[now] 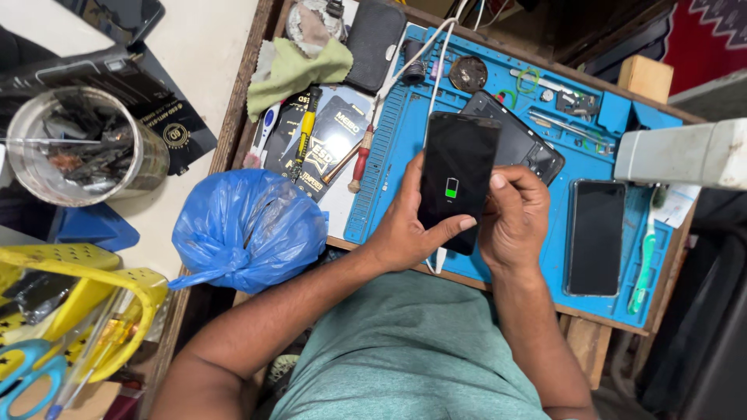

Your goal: The person works on a disassembled smartphone, connecting a charging cable to test power and then inserting a SIM card. The device powers on and shows a charging icon. The person handles the phone and a SIM card while seated at a cluttered workbench.

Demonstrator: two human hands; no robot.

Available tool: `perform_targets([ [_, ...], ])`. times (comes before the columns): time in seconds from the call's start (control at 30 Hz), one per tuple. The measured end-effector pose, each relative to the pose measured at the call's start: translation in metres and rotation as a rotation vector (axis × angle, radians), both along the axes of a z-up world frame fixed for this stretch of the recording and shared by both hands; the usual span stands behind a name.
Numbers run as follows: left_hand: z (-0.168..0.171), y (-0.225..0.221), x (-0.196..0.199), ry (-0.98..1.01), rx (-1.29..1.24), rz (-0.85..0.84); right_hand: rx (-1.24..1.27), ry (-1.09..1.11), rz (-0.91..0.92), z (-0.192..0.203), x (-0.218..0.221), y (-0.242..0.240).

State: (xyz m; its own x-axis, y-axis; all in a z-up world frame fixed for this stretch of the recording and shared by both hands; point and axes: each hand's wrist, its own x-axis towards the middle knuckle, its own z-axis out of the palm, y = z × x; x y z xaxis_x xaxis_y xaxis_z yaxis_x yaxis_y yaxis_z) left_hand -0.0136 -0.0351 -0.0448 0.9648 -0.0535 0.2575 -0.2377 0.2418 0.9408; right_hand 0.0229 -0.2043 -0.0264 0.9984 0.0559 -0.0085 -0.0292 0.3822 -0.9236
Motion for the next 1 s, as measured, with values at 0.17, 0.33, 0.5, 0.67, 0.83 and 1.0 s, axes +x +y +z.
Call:
perform_targets([
  [0.17,0.0003,0.0039,-0.002,-0.03,0.028,-0.012,0.06,0.02,0.027,-0.0062,0.0022,-0.0048],
  [0.33,-0.0006,0.0042,-0.0021,-0.055,-0.047,-0.05,0.062,0.026,0.022,-0.0047,0.0012,-0.0051],
  [0.5,-0.0004,0.0045,-0.0019,-0.045,0.004,-0.046,0.077,0.016,0.051,-0.0036,0.0027,-0.0054],
  [0.67,-0.0007,0.0058,-0.0006,-0.023,0.04,-0.063,0.114,0.03,0.079,-0.003,0.0027,-0.0049],
  [0.83,-0.0028,0.0063,0.0,-0.03,0.06,-0.048,0.113,0.052,0.071,-0.0029,0.0024,-0.0037],
  [1.0,-0.002,0.0029,0.0,-0.059,0.107,0.038,0.104,0.068,0.067,-0.002,0.0029,-0.0018],
])
